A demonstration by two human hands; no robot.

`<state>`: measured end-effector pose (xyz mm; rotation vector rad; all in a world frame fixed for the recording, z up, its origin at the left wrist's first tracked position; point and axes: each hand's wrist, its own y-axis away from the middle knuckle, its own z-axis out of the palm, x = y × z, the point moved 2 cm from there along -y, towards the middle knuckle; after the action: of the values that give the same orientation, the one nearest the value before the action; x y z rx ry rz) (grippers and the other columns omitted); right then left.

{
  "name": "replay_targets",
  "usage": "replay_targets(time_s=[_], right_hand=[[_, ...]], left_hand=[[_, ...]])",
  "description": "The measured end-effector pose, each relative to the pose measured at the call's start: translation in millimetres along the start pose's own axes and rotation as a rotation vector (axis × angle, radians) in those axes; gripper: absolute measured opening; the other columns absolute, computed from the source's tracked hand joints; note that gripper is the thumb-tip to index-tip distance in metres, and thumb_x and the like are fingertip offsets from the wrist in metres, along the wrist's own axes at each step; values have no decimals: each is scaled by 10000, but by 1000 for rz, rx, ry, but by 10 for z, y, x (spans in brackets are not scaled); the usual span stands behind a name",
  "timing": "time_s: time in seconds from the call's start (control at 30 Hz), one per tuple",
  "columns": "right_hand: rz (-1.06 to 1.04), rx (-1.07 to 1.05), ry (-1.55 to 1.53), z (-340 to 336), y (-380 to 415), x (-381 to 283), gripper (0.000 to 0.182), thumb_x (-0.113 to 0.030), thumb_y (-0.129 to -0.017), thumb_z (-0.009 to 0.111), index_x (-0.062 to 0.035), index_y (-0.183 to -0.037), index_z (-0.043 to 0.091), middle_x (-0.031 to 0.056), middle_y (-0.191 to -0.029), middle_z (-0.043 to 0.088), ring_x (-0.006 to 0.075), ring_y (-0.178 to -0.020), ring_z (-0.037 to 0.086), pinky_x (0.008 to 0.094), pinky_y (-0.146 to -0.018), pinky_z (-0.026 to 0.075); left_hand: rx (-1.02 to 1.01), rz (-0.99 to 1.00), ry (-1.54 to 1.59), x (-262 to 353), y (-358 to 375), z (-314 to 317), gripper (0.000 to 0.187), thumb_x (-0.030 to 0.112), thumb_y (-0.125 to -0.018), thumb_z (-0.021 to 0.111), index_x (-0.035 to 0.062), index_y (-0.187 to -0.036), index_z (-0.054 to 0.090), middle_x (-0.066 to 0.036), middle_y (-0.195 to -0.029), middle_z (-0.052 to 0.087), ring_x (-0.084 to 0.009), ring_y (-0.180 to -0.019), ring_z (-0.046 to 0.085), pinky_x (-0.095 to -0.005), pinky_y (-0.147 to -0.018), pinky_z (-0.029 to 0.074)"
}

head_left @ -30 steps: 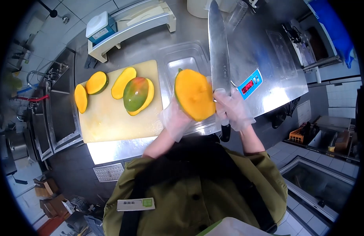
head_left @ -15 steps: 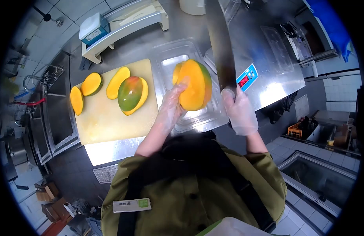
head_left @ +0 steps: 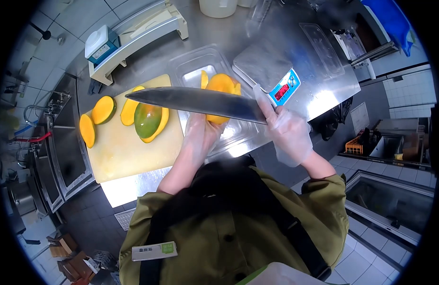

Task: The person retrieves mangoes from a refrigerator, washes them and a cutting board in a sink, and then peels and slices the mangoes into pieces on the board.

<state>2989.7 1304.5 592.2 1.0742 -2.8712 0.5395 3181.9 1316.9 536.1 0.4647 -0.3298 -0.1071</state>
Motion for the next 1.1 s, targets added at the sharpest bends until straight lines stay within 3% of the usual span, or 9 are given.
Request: replay_targets(time_s=[0.07,0.2,0.3,0.4,0.6,0.63,0.77,0.87,1.1], right_hand=[[23,37,-1,6,-12,-14,754,-2,-717,624,-128,-1432,420,67,-616,476,209,-468,527,354,-441,457],[16,32,29,18,-34,-3,763,7,-719,616,-116,-1442,406,71,-607,464,201,-451,515,347,-433,450],[20,50,-1,58,-45,11,773,2,-718,621,-116,-1448,396,70,-606,454,198,-448,508,340,-430,447],[28,37,-4,24,-81,6,774,1,-717,622,-100,-1448,389,78,-619,458,201,-460,512,332,-438,449],[-27,5,-216,-9,-54,54,771,-35,-709,642,-78,-1436,392,94,-650,465,220,-507,531,344,-477,471],[-29,-17,-175,-15,-62,24,773,-43,-705,647,-76,-1434,393,92,-649,461,223,-513,531,348,-483,474],[-39,-64,-207,-77,-74,-8,789,-64,-691,660,-68,-1433,389,88,-648,455,230,-523,527,352,-493,474],[-11,-56,-255,-100,-93,-17,804,-62,-685,663,-69,-1438,381,87,-648,454,236,-520,520,355,-497,471],[15,-42,-276,-84,-111,-52,784,-34,-680,651,-63,-1422,401,97,-657,457,241,-538,537,359,-507,471]], left_hand=[[-64,4,11,-8,-37,-82,356,239,-1004,477,23,-1283,427,-120,-1255,518,-250,-1140,558,-394,-973,503],[-102,-14,21,3,-48,-71,356,232,-1007,469,25,-1293,423,-133,-1275,513,-260,-1163,552,-406,-1001,489],[-240,-19,52,-9,-50,-141,359,222,-1009,463,22,-1303,417,-140,-1290,512,-262,-1177,548,-394,-995,494],[-104,50,-97,-42,49,-32,367,222,-1006,470,16,-1304,414,-130,-1276,527,-259,-1157,562,-380,-974,509],[-301,-4,95,-78,-101,-435,332,207,-998,485,5,-1261,463,-115,-1211,573,-249,-1081,604,-383,-894,550],[-53,30,-12,-63,-63,-372,297,202,-986,507,-5,-1199,511,-120,-1165,598,-246,-1035,621,-383,-861,560],[-210,-145,330,-66,-113,-506,243,184,-962,554,-3,-1117,547,-124,-1105,622,-244,-979,635,-381,-845,563],[-200,5,118,-97,-28,-425,261,183,-968,545,2,-1156,538,-120,-1116,618,-240,-982,633,-375,-846,562],[-182,-11,-30,-85,35,-414,367,206,-971,548,16,-1277,477,-109,-1186,584,-231,-1045,613,-356,-892,542]])
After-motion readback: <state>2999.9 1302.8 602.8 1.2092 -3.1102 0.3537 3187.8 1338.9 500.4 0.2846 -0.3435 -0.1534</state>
